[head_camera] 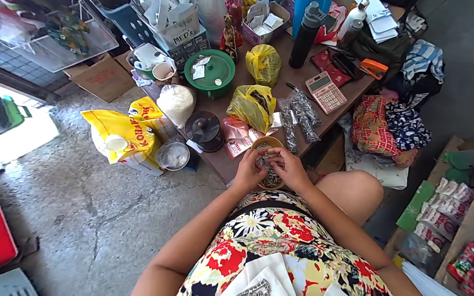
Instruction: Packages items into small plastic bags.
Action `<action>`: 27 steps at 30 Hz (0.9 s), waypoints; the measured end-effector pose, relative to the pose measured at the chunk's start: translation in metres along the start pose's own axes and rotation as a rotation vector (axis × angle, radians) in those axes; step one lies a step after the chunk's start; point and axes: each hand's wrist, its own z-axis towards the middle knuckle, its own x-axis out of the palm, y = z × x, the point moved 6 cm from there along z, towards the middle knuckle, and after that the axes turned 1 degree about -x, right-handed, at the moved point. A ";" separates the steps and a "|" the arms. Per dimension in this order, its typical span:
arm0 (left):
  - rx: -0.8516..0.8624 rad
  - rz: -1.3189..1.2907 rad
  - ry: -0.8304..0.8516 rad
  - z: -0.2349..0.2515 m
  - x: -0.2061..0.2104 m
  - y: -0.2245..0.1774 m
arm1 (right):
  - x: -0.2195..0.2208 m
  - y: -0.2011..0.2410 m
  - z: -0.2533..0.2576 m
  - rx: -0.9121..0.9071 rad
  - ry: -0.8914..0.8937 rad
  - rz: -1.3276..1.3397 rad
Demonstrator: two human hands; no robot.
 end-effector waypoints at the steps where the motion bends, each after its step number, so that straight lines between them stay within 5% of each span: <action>1: -0.002 -0.013 0.004 0.000 0.000 0.000 | 0.000 0.000 0.000 0.008 -0.010 0.027; 6: 0.043 -0.081 0.012 -0.001 0.000 -0.002 | -0.008 -0.010 0.001 0.048 -0.114 0.042; 11: 0.087 -0.136 -0.001 -0.002 -0.003 -0.003 | -0.002 -0.028 -0.001 0.293 0.127 0.220; 17: 0.106 -0.119 -0.007 -0.005 -0.009 -0.005 | 0.007 -0.020 -0.005 0.192 0.186 0.218; 22: 0.073 0.034 -0.067 -0.009 -0.031 -0.006 | 0.001 -0.011 0.008 0.180 0.217 -0.129; 27: -0.108 0.248 -0.018 -0.017 -0.041 -0.008 | 0.026 -0.047 0.026 0.220 0.451 -0.615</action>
